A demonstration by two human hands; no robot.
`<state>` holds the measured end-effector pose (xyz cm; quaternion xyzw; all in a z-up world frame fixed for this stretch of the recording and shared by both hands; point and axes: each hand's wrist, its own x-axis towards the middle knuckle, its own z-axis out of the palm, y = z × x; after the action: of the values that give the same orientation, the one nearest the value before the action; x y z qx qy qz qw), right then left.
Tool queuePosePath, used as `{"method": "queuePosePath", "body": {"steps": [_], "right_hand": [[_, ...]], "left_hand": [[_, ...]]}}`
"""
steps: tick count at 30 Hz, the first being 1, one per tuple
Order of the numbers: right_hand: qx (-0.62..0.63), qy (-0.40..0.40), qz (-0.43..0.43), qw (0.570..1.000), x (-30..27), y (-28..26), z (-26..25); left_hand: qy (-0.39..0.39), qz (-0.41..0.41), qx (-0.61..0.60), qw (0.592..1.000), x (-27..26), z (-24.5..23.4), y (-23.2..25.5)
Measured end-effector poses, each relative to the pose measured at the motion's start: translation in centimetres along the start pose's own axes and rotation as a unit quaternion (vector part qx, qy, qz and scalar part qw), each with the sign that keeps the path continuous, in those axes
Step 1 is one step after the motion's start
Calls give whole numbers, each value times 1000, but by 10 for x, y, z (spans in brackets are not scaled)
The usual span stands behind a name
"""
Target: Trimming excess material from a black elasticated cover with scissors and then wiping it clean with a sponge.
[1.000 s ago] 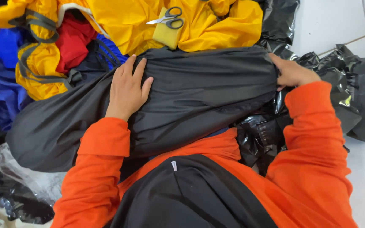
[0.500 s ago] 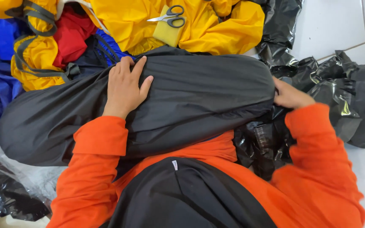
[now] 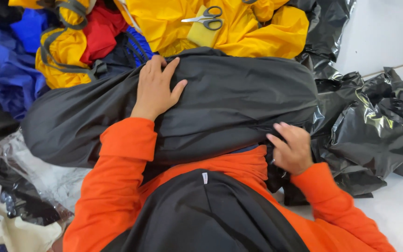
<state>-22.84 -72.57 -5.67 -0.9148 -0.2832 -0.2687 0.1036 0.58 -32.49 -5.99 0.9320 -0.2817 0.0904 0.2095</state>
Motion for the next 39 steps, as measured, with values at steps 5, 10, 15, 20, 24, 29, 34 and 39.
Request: {"method": "queuePosePath", "body": {"steps": [5, 10, 15, 20, 24, 29, 34, 39], "right_hand": [[47, -42, 101, 993, 74, -52, 39], [154, -142, 47, 977, 73, -75, 20], [196, -287, -16, 938, 0, -78, -4], [157, -270, -16, 950, 64, -65, -13], [90, -91, -35, 991, 184, -31, -16], [90, -162, 58, 981, 256, 74, 146], [57, -225, 184, 955, 262, 79, 232], [24, -205, 203, 957, 253, 87, 239]], "left_hand": [[10, 20, 1, 1000, 4, 5, -6], [9, 18, -1, 1000, -2, 2, -2], [26, 45, -5, 999, -8, -8, 19], [24, 31, 26, 999, -32, -18, 53], [24, 13, 38, 999, -35, -18, 50], [53, 23, -45, 997, -25, -14, 43], [69, -28, -28, 997, -20, -7, 23], [49, -61, 1, 997, -16, 8, 11]]}}
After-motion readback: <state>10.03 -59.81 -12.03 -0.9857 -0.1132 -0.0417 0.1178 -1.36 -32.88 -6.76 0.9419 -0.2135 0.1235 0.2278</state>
